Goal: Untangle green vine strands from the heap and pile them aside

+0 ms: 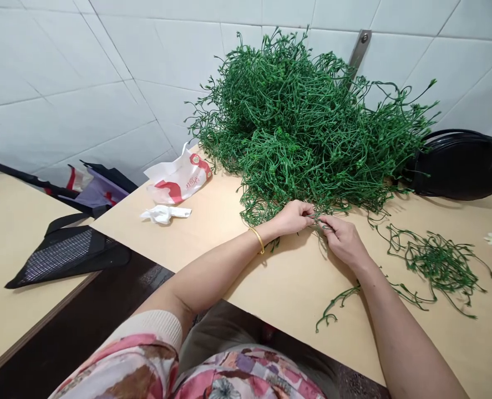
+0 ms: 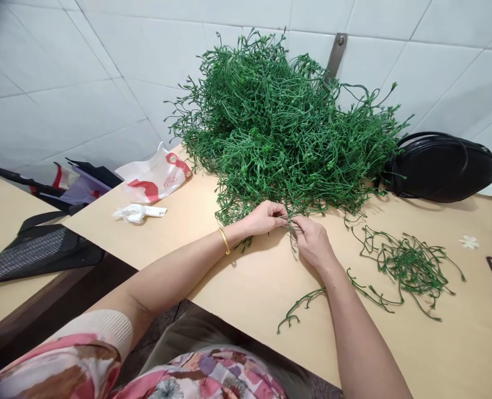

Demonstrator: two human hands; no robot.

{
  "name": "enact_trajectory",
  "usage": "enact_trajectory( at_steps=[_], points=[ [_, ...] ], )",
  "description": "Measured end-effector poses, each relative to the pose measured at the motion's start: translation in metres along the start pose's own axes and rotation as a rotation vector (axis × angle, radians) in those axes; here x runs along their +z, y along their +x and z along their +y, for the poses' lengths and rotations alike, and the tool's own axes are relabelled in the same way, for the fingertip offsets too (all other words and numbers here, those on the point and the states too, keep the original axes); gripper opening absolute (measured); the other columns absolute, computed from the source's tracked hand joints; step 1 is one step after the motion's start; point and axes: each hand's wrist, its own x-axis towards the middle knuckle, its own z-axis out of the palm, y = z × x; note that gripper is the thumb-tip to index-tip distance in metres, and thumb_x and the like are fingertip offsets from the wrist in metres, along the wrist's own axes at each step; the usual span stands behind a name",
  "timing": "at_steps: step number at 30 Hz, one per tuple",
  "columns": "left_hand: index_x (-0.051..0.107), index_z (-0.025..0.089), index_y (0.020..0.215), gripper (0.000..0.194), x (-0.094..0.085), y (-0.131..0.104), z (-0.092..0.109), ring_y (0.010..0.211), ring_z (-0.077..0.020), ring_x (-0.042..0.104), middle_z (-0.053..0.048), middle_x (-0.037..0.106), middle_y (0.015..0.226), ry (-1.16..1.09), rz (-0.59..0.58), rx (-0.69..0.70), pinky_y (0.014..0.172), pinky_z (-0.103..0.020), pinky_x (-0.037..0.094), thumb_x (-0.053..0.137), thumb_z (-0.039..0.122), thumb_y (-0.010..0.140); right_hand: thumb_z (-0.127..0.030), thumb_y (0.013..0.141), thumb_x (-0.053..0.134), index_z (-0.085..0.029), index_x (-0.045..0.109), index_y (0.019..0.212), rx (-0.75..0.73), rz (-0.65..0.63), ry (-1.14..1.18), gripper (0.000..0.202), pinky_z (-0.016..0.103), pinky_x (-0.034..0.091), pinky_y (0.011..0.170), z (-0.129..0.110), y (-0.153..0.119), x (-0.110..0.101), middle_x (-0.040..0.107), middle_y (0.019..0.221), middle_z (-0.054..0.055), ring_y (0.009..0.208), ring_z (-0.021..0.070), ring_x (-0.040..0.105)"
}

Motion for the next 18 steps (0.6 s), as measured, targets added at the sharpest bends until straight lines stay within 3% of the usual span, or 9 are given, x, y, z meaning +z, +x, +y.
enact_trajectory(
  at_steps=[7, 14, 18],
  points=[
    [0.052, 0.012, 0.058, 0.012, -0.007, -0.006, 0.015, 0.049, -0.0045, 0.033, 0.005, 0.043, 0.051, -0.188, -0.066, -0.053, 0.05, -0.021, 0.025, 0.06, 0.019, 0.064, -0.033, 0.083, 0.044, -0.019, 0.055, 0.07, 0.125, -0.031, 0.264, 0.021, 0.026, 0.032, 0.054, 0.002, 0.0, -0.006, 0.051, 0.06, 0.0, 0.057, 0.0134, 0.043],
    [0.046, 0.015, 0.055, 0.019, -0.005, -0.009, 0.024, 0.04, -0.0026, 0.027, 0.007, 0.036, 0.044, -0.538, -0.104, -0.164, 0.042, -0.021, 0.018, 0.062, 0.018, 0.062, -0.038, 0.082, 0.046, -0.02, 0.049, 0.067, 0.148, 0.158, 0.271, 0.024, 0.026, 0.03, 0.055, -0.006, 0.007, 0.0, 0.048, 0.061, -0.001, 0.059, 0.0129, 0.04],
    [0.045, 0.015, 0.056, 0.021, -0.006, -0.009, 0.027, 0.038, -0.0022, 0.029, 0.007, 0.037, 0.044, -0.633, -0.115, -0.206, 0.04, -0.019, 0.019, 0.065, 0.018, 0.06, -0.042, 0.081, 0.049, -0.021, 0.044, 0.062, 0.19, 0.183, 0.4, 0.03, 0.026, 0.026, 0.051, -0.006, 0.013, 0.004, 0.038, 0.056, -0.003, 0.054, 0.0109, 0.033]
  ],
)
